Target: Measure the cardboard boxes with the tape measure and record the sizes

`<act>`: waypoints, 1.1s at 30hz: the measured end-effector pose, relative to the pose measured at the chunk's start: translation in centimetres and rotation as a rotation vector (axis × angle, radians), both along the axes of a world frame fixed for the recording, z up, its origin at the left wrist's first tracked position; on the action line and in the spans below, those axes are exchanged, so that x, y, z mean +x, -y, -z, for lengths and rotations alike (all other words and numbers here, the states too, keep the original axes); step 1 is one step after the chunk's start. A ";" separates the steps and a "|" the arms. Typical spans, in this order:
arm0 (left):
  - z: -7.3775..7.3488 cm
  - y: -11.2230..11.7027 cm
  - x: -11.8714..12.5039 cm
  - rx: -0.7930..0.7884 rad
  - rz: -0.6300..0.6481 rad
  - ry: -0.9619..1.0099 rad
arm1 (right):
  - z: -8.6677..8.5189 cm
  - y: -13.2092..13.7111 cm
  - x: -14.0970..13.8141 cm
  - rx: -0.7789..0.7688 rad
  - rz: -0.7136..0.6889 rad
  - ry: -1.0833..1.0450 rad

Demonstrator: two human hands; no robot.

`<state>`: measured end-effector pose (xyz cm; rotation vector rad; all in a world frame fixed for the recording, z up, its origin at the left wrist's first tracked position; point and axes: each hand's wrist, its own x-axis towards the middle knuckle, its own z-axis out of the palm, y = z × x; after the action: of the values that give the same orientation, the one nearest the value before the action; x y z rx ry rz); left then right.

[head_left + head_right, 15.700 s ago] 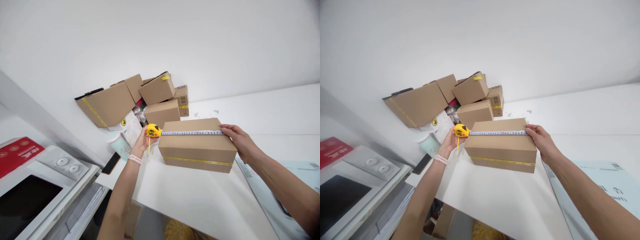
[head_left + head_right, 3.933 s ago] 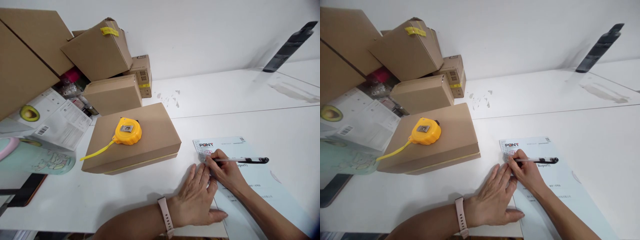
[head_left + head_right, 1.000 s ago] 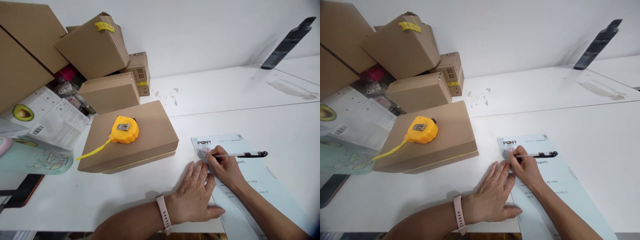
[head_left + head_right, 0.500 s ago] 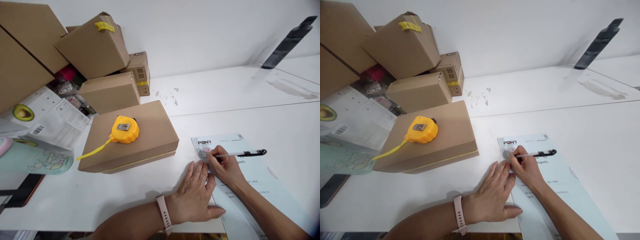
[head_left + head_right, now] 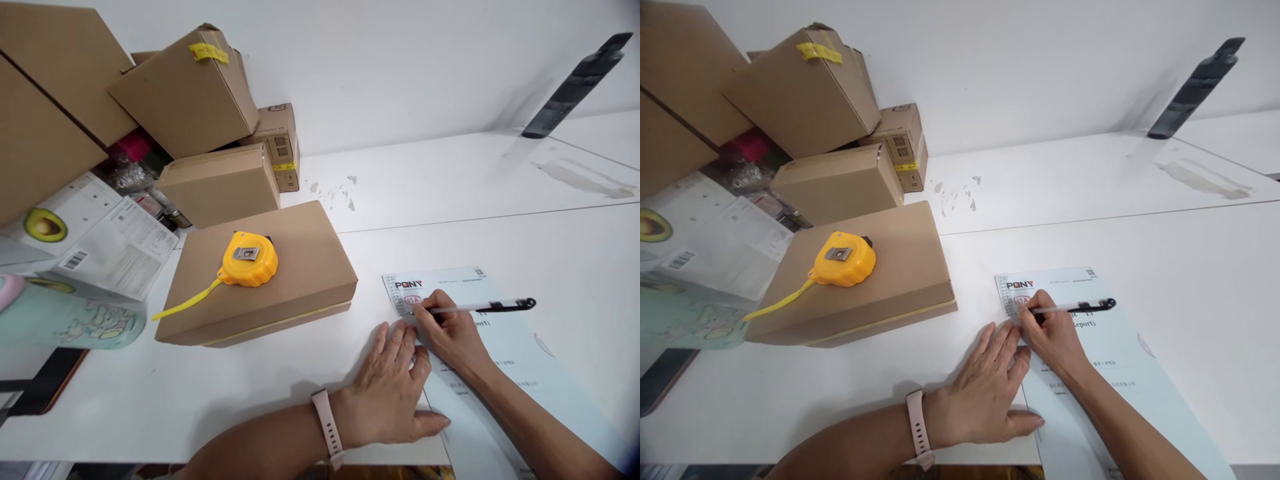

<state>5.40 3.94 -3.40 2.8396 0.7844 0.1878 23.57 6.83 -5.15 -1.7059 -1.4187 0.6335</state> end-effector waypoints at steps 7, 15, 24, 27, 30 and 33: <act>-0.1 0.0 0.0 0.002 -0.005 -0.008 | -0.3 -0.1 -0.3 0.017 -0.013 0.024; -0.1 -0.1 0.1 0.024 -0.004 -0.013 | 0.0 -0.1 0.0 0.007 -0.016 0.028; 0.0 0.0 -0.1 0.047 -0.004 -0.019 | 0.1 -0.1 0.1 0.009 0.037 -0.020; 0.0 0.0 -0.1 0.059 -0.001 -0.023 | 0.0 -0.4 1.2 0.074 0.012 0.033; -0.2 0.0 -0.1 0.047 0.003 -0.033 | 0.2 -0.8 3.0 0.162 -0.140 0.239; -0.5 -0.1 -0.1 0.010 0.004 -0.031 | 1.0 -1.4 4.5 0.199 -0.274 0.428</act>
<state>5.27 4.05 -2.94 2.8596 0.7855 0.1471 28.08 8.22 -6.11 -1.5581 -1.9691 0.2611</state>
